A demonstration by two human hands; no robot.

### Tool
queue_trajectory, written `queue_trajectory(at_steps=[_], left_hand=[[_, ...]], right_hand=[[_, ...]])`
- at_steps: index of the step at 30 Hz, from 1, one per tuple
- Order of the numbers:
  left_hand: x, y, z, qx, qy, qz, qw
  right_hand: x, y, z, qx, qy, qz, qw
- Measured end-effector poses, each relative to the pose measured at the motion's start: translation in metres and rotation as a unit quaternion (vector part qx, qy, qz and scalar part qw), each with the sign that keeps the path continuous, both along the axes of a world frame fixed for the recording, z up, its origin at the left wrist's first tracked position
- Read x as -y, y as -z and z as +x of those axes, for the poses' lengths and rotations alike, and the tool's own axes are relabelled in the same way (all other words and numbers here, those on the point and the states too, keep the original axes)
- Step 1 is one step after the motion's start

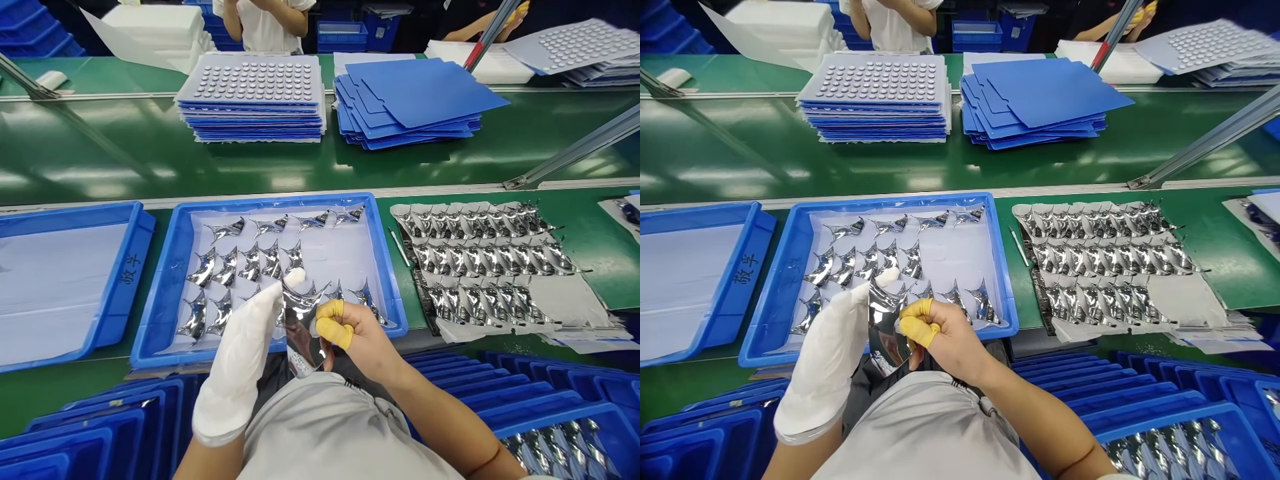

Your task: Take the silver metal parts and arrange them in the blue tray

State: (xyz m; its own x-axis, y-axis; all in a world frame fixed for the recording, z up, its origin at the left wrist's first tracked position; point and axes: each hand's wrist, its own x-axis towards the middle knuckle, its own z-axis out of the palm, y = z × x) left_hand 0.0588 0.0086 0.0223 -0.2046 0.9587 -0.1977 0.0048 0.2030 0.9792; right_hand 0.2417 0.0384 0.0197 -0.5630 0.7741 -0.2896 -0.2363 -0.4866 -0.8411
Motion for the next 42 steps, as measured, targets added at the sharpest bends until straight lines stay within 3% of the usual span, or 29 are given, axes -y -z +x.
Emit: queue_trajectory(at_steps=[3, 6, 10, 17, 28, 34, 42], left_hand=[[-0.004, -0.010, 0.005, 0.028, 0.080, -0.013, 0.996], [-0.009, -0.018, 0.008, 0.040, 0.107, -0.039, 0.993], [-0.010, -0.017, 0.004, 0.080, 0.063, -0.062, 0.993], [-0.013, -0.006, 0.006, 0.095, 0.011, -0.038, 0.995], [-0.019, -0.010, 0.024, 0.130, -0.079, -0.035, 0.988], [-0.021, -0.005, 0.028, 0.125, -0.075, -0.024, 0.989], [-0.023, -0.005, 0.028, 0.142, -0.085, -0.032, 0.986]], right_hand=[[-0.001, -0.001, -0.001, -0.004, 0.014, -0.002, 1.000], [-0.001, -0.001, -0.001, 0.002, 0.007, 0.000, 1.000], [-0.001, 0.000, -0.002, -0.014, 0.007, -0.032, 0.999], [-0.003, -0.001, -0.005, -0.077, 0.006, -0.067, 0.995], [-0.003, 0.007, -0.013, -0.170, -0.007, -0.170, 0.971], [0.000, 0.021, -0.016, -0.193, 0.004, -0.230, 0.954], [0.000, 0.024, -0.018, -0.193, 0.016, -0.237, 0.952]])
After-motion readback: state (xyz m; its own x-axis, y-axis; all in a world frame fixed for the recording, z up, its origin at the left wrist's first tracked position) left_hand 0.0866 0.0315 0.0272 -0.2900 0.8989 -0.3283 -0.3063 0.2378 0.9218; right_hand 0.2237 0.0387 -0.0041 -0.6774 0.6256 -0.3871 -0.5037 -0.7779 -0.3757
